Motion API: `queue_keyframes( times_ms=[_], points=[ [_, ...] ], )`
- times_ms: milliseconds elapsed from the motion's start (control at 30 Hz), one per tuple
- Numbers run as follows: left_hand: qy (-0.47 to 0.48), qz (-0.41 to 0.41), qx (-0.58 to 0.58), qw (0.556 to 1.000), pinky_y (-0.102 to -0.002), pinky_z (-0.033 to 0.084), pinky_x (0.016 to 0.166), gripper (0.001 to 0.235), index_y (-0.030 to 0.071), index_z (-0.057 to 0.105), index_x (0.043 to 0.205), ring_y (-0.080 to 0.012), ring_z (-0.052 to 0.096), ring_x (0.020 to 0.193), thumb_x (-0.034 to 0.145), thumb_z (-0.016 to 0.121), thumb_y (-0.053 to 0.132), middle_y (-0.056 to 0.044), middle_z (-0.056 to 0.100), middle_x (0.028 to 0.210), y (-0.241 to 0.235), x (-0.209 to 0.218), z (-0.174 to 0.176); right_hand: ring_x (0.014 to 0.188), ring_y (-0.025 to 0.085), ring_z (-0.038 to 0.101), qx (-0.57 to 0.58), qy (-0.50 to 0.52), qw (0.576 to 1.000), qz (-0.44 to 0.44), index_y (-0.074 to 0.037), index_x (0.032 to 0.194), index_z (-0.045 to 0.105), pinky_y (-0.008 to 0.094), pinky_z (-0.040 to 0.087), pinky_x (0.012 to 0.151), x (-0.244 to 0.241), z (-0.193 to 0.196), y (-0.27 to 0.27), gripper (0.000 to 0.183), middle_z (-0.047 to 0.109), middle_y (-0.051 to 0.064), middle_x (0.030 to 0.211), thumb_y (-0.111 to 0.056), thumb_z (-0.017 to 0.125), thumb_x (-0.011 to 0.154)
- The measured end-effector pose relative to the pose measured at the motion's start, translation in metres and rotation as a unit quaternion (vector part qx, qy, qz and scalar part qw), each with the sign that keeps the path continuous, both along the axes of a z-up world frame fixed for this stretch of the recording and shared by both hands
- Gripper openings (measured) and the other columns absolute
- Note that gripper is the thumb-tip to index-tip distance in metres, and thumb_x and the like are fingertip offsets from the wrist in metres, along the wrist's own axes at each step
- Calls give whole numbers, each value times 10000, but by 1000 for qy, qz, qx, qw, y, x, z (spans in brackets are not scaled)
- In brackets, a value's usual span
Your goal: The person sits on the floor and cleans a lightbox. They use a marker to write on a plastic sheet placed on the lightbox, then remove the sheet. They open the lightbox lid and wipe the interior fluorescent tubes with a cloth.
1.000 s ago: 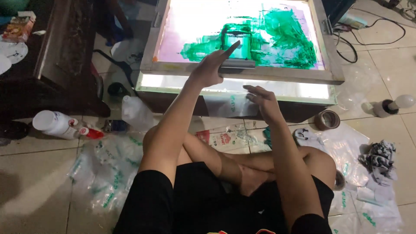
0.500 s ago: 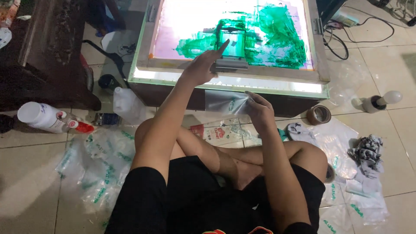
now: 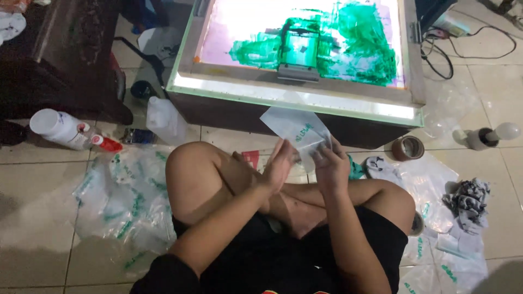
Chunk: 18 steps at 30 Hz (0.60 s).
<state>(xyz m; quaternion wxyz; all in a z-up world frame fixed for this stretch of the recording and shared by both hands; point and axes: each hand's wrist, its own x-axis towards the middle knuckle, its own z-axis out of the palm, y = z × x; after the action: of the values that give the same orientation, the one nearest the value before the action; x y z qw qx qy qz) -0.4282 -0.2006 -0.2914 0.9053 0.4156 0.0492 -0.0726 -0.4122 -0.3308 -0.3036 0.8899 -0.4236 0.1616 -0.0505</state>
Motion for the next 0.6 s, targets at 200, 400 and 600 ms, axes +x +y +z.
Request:
queue_keyframes(
  times_ms=[200, 400, 600],
  points=[
    [-113, -57, 40, 991, -658, 113, 1251, 739, 91, 452, 1551, -463, 368, 1484, 1079, 316, 644, -213, 426, 1601, 8, 34, 35, 966, 350, 683, -10, -2, 999, 44, 67, 1102, 654, 537, 606, 816, -35, 22, -8, 169, 563, 139, 947, 73, 650, 934],
    [-69, -136, -60, 986, -729, 190, 1186, 585, 96, 515, 1515, -488, 507, 1382, 1099, 459, 503, -210, 516, 1531, 13, 40, 53, 920, 417, 726, -18, -34, 996, 81, 112, 1055, 663, 566, 635, 647, -37, 16, -29, 117, 612, 204, 933, 32, 670, 969],
    [-30, -160, -36, 986, -778, 290, 1112, 551, -21, 538, 1457, -542, 521, 1341, 1122, 401, 394, -268, 567, 1461, 14, 35, 109, 922, 334, 725, -76, -32, 993, 84, 69, 886, 684, 508, 596, 739, -52, 48, -27, 120, 610, 162, 840, -26, 709, 955]
  ],
)
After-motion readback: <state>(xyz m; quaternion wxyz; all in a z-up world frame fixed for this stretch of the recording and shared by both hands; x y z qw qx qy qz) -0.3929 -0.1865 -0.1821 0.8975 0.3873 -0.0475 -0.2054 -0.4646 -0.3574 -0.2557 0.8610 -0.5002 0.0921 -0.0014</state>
